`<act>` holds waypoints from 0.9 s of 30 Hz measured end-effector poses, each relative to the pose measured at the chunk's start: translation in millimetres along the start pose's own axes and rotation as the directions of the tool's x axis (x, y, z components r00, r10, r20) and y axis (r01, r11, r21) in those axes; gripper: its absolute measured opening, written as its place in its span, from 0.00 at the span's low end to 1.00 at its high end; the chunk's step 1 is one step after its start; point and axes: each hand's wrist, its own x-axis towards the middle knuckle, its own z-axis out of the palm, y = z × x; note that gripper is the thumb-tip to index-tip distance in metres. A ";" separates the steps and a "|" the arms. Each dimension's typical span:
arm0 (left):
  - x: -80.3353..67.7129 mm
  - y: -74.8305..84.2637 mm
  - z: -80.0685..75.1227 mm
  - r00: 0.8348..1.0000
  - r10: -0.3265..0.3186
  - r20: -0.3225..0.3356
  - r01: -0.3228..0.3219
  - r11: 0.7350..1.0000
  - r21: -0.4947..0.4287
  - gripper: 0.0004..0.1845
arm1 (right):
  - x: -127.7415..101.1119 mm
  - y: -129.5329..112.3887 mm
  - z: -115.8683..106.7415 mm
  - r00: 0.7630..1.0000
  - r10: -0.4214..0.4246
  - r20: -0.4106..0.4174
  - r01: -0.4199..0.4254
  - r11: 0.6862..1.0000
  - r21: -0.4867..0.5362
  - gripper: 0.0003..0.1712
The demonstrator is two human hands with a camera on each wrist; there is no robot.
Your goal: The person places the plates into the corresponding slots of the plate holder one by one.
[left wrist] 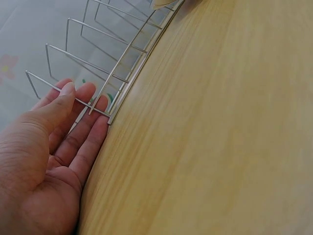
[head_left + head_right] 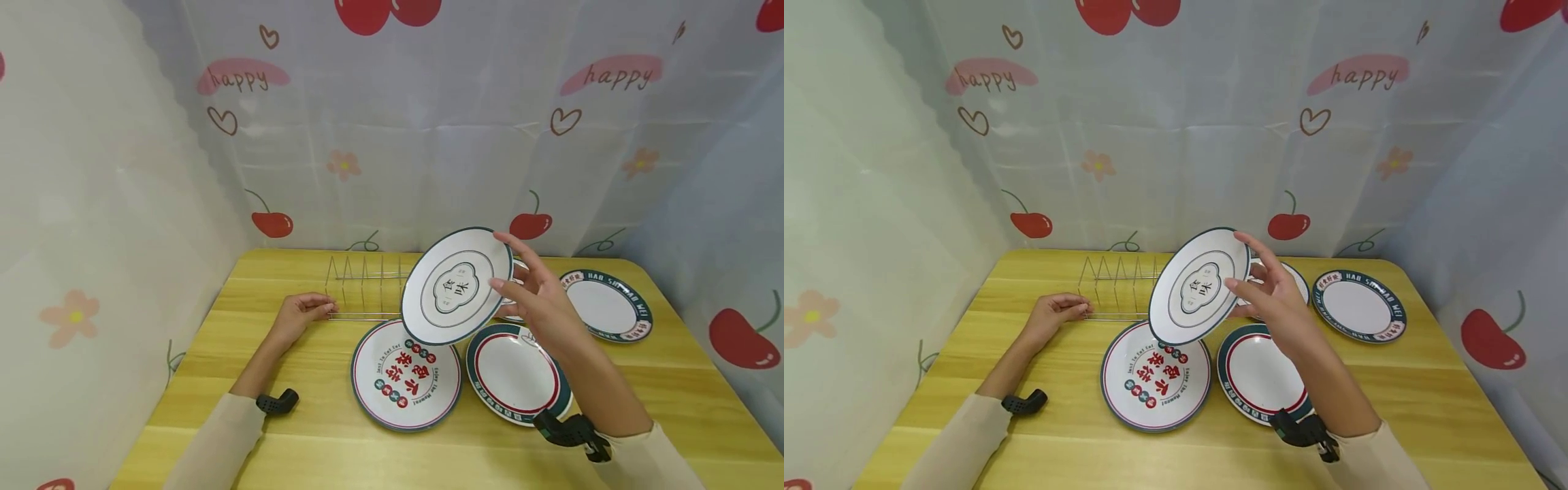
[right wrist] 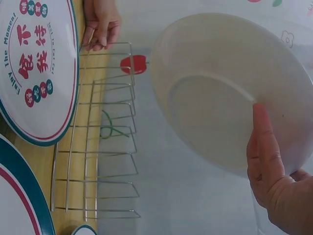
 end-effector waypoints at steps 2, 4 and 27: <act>-0.8 2.8 1.2 1.000 -0.004 0.000 0.004 1.000 0.005 0.12 | 5.1 0.7 4.3 1.000 0.017 -0.012 -0.017 1.000 -0.026 0.37; -1.7 7.4 2.4 1.000 -0.005 0.004 0.005 1.000 0.003 0.12 | 10.9 1.8 7.9 1.000 0.024 -0.010 -0.024 0.999 -0.029 0.37; -1.3 0.1 1.5 1.000 0.020 0.001 -0.020 0.998 -0.063 0.13 | 60.4 -6.7 64.7 0.994 -0.022 0.111 0.019 1.000 0.024 0.40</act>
